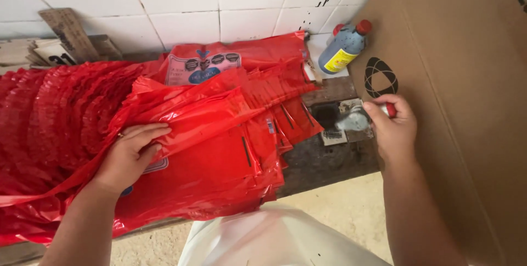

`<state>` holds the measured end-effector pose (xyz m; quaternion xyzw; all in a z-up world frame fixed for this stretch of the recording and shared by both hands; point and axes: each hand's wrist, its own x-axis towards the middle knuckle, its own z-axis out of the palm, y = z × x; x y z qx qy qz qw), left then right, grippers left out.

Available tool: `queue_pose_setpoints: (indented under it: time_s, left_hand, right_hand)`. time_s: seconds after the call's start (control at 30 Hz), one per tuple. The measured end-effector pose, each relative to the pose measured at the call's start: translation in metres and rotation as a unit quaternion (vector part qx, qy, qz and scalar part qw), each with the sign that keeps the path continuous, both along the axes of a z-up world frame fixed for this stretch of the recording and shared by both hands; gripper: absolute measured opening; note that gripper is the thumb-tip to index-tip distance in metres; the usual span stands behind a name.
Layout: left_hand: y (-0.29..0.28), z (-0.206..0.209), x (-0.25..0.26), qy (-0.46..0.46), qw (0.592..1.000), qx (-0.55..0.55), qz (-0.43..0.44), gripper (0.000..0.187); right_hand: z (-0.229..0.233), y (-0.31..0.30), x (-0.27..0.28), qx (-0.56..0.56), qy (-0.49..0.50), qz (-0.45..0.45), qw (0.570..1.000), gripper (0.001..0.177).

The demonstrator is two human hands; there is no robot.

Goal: The person is using a hand stamp to mark a large stack of red plastic bags one by one.

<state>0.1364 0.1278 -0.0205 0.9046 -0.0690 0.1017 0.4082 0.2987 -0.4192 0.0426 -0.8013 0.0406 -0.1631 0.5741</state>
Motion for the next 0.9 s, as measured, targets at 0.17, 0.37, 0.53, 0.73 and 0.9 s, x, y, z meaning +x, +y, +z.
queue_pose_setpoints:
  time_s: [0.17, 0.37, 0.53, 0.73, 0.9]
  left_hand:
    - [-0.002, 0.001, -0.001, 0.002, 1.0, -0.001, 0.004, 0.042]
    - [-0.001, 0.0, 0.001, 0.003, 1.0, -0.018, 0.007, 0.038]
    - [-0.001, 0.002, 0.0, 0.004, 1.0, -0.026, 0.01, 0.038]
    - [-0.005, 0.006, -0.002, 0.004, 0.999, -0.03, 0.016, 0.037]
    - [-0.005, 0.008, -0.002, 0.006, 0.999, -0.029, 0.014, 0.038]
  right_hand:
    - [0.018, 0.015, -0.006, 0.016, 0.038, 0.075, 0.996, 0.028]
    - [0.014, 0.016, 0.001, -0.124, 0.004, 0.181, 0.976, 0.041]
    - [0.005, 0.009, 0.014, -0.295, -0.086, 0.186, 0.933, 0.04]
    - [-0.004, 0.007, 0.017, -0.327, -0.098, 0.197, 0.919, 0.041]
    - [-0.009, 0.01, 0.016, -0.333, -0.092, 0.198, 0.917, 0.044]
